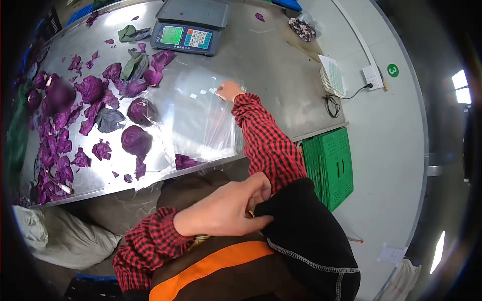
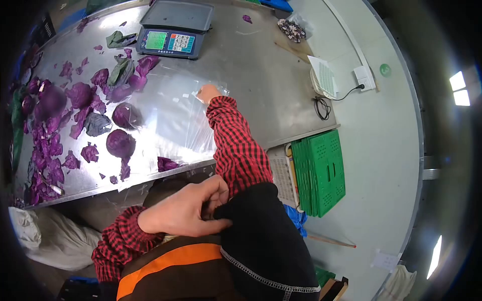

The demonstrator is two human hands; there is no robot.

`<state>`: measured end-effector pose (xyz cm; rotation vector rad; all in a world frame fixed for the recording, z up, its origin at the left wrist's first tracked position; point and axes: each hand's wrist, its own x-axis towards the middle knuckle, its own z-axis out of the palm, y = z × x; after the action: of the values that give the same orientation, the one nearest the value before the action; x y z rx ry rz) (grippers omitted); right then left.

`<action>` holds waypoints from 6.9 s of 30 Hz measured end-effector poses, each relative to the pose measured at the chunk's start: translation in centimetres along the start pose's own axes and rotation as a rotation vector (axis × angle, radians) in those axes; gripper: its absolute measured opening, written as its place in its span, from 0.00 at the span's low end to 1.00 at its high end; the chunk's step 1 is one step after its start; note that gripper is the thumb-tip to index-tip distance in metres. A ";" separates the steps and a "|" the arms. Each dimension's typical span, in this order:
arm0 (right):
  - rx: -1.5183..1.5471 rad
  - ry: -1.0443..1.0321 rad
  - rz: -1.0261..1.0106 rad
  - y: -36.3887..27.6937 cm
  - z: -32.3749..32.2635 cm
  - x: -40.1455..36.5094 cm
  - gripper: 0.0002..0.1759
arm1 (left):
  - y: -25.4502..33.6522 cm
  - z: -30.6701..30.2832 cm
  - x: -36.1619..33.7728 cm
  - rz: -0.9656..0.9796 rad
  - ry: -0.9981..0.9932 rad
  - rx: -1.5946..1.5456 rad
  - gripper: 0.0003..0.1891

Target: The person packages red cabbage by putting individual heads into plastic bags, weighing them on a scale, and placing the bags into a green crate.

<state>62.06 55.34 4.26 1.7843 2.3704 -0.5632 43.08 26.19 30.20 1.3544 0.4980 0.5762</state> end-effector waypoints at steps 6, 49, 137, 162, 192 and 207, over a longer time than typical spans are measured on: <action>0.531 0.036 0.010 0.4 0.6 0.6 0.14 | -1.6 2.0 -0.3 0.041 0.102 0.183 0.24; 0.287 -0.062 -0.700 -31.3 8.8 -19.7 0.10 | -22.3 -11.0 -21.7 -0.723 1.070 -0.630 0.16; 0.218 -0.175 -1.011 -25.0 6.7 -6.9 0.44 | -21.8 -16.9 -24.2 -0.429 0.570 0.728 0.54; -0.052 -0.875 -0.547 -46.7 7.0 -3.0 0.43 | -13.9 -44.4 -46.8 -0.574 0.956 -0.021 0.21; 2.973 -1.088 0.410 -47.8 5.5 5.8 0.51 | -8.5 -59.8 -33.0 0.193 0.924 0.318 0.16; 2.010 -0.757 0.561 -39.5 9.8 -1.8 0.74 | -15.7 -63.5 -39.3 -0.632 1.413 0.602 0.56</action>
<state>23.94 40.88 4.44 1.5267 0.1595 -3.1261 -25.96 46.90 5.15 1.0253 2.2895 0.8132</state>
